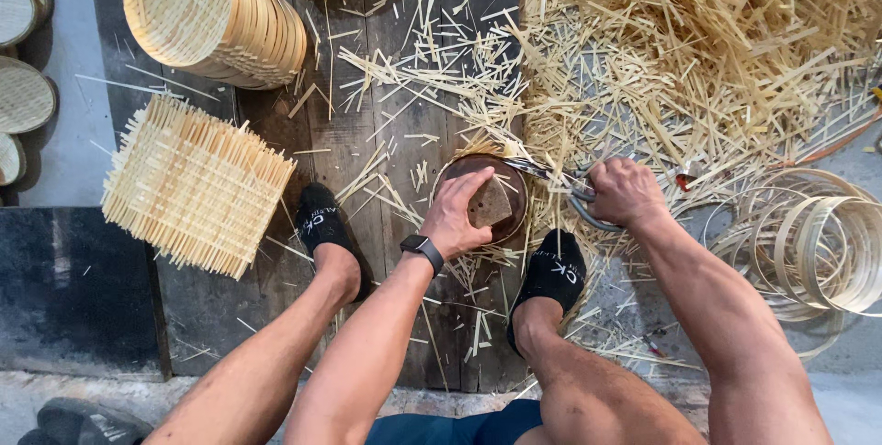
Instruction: The person sits on the floor of a bamboo workshop assembling round bamboo steamer baskets. They trim bamboo strips with scissors, fit a woven bamboo mat into a rim, press a wooden form into the rim to shape it, and set finished baskets onto stacks.
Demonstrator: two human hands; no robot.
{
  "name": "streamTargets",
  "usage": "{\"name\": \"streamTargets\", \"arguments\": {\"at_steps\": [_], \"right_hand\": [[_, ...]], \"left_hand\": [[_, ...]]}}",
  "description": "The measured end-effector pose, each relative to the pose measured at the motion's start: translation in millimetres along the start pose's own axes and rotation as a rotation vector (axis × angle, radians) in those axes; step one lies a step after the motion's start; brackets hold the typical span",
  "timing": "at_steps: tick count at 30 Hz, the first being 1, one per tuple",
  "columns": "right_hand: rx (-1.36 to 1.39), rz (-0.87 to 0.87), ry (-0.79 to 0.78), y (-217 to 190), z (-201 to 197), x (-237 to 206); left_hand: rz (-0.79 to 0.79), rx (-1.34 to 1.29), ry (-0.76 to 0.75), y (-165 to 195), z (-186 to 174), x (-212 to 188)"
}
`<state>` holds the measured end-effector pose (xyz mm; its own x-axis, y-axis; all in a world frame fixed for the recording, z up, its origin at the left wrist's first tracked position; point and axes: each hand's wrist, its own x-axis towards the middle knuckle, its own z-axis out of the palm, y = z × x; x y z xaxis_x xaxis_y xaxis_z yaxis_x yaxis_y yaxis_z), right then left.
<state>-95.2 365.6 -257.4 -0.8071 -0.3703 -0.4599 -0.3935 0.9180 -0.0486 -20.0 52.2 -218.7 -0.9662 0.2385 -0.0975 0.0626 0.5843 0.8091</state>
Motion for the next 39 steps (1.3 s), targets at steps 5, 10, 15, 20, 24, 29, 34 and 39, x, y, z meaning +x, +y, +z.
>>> {"name": "streamTargets", "arguments": {"at_steps": [5,10,15,20,24,29,34,39], "right_hand": [[-0.107,-0.089,0.189,-12.9,-4.4,-0.8],[-0.036,-0.015,0.036,-12.6,13.1,8.4],[-0.019,-0.045,0.059,4.3,9.3,-1.0],[-0.076,-0.076,0.115,-17.9,-4.1,2.1],[0.012,-0.053,0.183,-19.0,-3.2,2.9],[0.050,-0.033,0.036,-7.0,-4.5,1.2],[0.110,0.230,-0.241,16.1,-0.7,3.9],[0.176,0.593,0.182,58.1,40.6,4.2]], "left_hand": [[0.055,0.039,-0.036,-0.9,-1.3,4.5],[-0.019,0.192,-0.052,12.9,-3.9,1.3],[-0.204,0.181,0.191,37.2,21.7,-12.1],[-0.050,0.217,0.152,28.7,24.7,-10.9],[-0.022,0.219,0.058,18.0,12.8,-7.8],[0.023,0.217,-0.018,15.1,2.7,-5.2],[0.004,0.193,-0.002,19.2,0.1,-3.9],[-0.392,0.099,0.135,14.4,21.1,-12.0]]}}
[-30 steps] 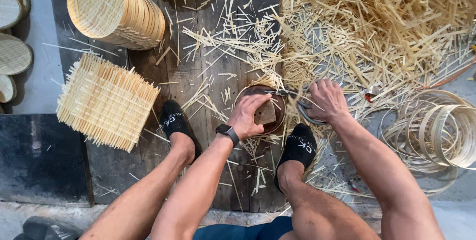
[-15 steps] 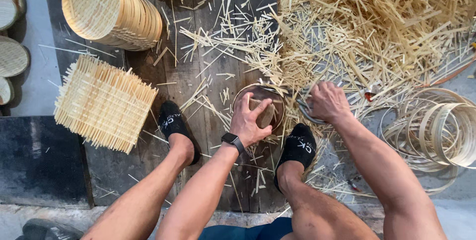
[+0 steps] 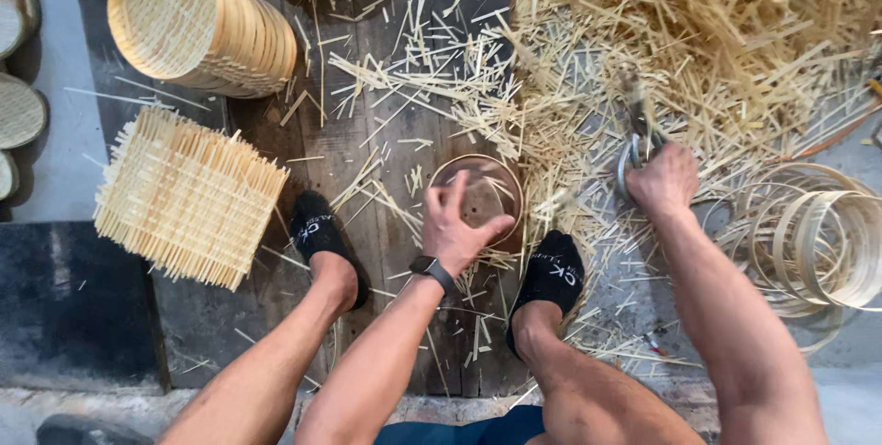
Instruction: The person sits on the floor of a bamboo workshop assembling round bamboo steamer baskets. They trim bamboo strips with scissors, fit a woven bamboo mat into a rim, press a wooden form into the rim to shape it, and set finished baskets onto stacks.
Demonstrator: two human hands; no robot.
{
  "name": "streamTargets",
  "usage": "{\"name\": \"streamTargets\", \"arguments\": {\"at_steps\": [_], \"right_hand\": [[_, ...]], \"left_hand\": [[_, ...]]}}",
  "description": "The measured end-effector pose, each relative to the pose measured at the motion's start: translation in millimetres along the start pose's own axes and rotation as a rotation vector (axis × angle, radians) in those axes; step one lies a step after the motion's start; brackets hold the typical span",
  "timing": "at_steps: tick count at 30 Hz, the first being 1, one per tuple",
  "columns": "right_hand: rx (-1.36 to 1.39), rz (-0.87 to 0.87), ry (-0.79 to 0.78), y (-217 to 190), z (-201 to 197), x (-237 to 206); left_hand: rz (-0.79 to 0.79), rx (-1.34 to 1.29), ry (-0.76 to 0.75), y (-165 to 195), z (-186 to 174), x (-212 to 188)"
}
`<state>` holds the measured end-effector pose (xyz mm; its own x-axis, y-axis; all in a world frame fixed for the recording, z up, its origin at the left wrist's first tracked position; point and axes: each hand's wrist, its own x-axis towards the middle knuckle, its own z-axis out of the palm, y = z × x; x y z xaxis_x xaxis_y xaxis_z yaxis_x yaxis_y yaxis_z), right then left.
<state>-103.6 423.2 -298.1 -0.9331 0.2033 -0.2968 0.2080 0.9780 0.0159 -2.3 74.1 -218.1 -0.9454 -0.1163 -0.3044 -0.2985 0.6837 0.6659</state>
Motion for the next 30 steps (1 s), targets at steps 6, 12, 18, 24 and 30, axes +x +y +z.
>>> {"name": "streamTargets", "arguments": {"at_steps": [6,12,18,24,30], "right_hand": [[0.186,-0.164,0.094,-19.2,17.5,-51.0],[0.992,-0.069,-0.570,-106.8,4.5,-79.8],[0.946,-0.026,-0.539,-110.9,8.5,-69.3],[0.833,-0.054,-0.452,-107.9,5.7,-81.6],[0.967,0.043,-0.586,-94.3,9.0,-111.6]], "left_hand": [[-0.053,-0.085,0.186,-62.2,19.1,59.1],[-0.292,-0.245,0.066,-56.0,41.8,84.3],[-0.236,-0.444,0.148,-42.4,53.0,80.0],[-0.078,-0.162,0.312,-61.1,59.5,77.0],[-0.324,-0.233,0.171,-106.8,40.7,31.5]]}}
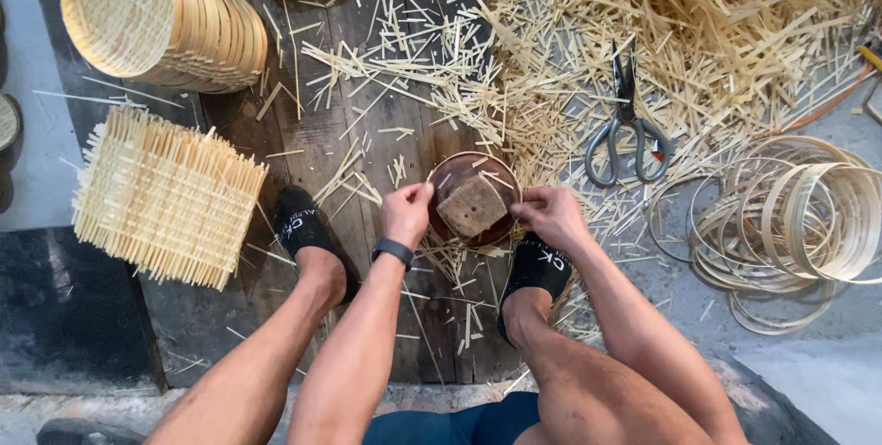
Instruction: The person sits on the floor of a bamboo workshop assembling round bamboo steamer baskets. They trim bamboo strips with scissors, fit a woven bamboo mat into a rim, press a wooden form into the rim to shape it, and set finished baskets onto stacks.
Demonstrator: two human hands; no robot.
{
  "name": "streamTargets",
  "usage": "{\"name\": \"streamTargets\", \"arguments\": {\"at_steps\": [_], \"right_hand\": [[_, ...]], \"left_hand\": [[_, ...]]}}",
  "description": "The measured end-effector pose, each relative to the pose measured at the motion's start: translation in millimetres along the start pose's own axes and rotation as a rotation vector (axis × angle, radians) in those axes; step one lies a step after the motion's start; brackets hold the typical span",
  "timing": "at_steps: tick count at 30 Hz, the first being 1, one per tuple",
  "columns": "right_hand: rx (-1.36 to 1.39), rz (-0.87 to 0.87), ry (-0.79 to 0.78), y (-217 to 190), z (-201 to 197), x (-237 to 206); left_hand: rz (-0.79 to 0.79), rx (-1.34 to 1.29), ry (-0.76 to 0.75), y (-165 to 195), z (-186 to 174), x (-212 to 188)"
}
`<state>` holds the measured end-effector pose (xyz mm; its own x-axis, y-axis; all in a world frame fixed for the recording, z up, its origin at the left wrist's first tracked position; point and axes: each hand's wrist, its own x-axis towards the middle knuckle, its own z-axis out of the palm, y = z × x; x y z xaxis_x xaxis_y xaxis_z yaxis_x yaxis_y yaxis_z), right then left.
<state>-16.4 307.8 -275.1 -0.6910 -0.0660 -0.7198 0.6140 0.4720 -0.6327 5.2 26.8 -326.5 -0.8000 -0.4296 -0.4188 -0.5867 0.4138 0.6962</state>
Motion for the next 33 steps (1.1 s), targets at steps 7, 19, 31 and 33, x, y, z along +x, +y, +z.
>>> {"name": "streamTargets", "arguments": {"at_steps": [7,19,31,33], "right_hand": [[0.354,0.123,-0.051,8.7,6.2,18.4],[0.704,0.142,-0.100,10.7,26.7,-11.5],[0.665,0.047,-0.081,-21.6,14.8,-26.6],[0.735,-0.030,-0.097,-37.6,14.1,-39.6]], "left_hand": [[-0.417,-0.449,-0.239,-8.0,-7.7,0.0],[-0.626,-1.082,-0.382,-3.9,15.1,-64.4],[0.127,-0.319,-0.208,38.6,-33.9,-56.4],[0.500,-0.241,-0.152,64.3,-52.1,-66.5]]}}
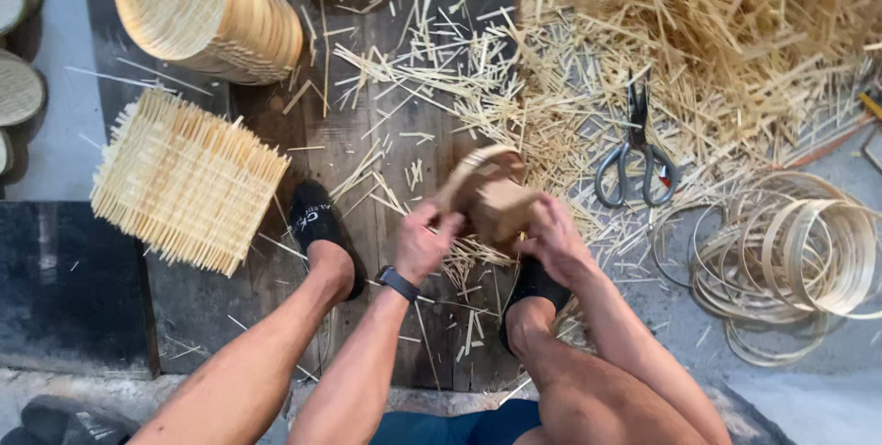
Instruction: The person sits on the floor of a bamboo workshop assembling round bamboo steamer baskets. They trim bamboo strips with scissors, fit a woven bamboo mat into a rim, press a wooden form into the rim to shape it, and set finished baskets onto stacks.
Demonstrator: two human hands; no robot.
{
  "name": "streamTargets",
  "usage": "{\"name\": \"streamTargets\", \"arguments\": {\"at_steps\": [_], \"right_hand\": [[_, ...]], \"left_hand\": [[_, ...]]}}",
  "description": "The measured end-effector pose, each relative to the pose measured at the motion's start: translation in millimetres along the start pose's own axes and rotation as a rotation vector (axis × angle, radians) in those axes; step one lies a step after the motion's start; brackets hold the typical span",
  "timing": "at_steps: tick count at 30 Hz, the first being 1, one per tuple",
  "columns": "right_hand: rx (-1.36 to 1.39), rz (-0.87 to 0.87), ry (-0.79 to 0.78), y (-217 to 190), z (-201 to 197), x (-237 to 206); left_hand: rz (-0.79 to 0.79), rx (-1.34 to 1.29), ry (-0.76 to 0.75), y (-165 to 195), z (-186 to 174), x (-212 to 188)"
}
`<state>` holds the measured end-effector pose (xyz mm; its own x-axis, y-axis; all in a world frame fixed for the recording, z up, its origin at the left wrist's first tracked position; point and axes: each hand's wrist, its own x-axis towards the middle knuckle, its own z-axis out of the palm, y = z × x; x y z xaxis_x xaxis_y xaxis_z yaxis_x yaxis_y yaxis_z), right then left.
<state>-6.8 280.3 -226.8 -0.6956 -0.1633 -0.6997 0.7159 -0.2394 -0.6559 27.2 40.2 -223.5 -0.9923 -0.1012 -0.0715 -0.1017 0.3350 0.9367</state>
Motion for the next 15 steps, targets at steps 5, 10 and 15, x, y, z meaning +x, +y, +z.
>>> {"name": "streamTargets", "arguments": {"at_steps": [5,10,15], "right_hand": [[-0.071,-0.166,-0.024,-2.2,30.9,-5.2],[-0.097,-0.135,-0.040,3.0,25.0,6.7],[0.289,-0.040,-0.299,-8.8,-10.3,0.8]], "left_hand": [[-0.223,-0.091,0.015,56.9,15.5,25.1],[-0.082,-0.056,-0.033,39.7,16.8,34.8],[-0.214,-0.221,0.045,-41.0,7.0,60.5]]}}
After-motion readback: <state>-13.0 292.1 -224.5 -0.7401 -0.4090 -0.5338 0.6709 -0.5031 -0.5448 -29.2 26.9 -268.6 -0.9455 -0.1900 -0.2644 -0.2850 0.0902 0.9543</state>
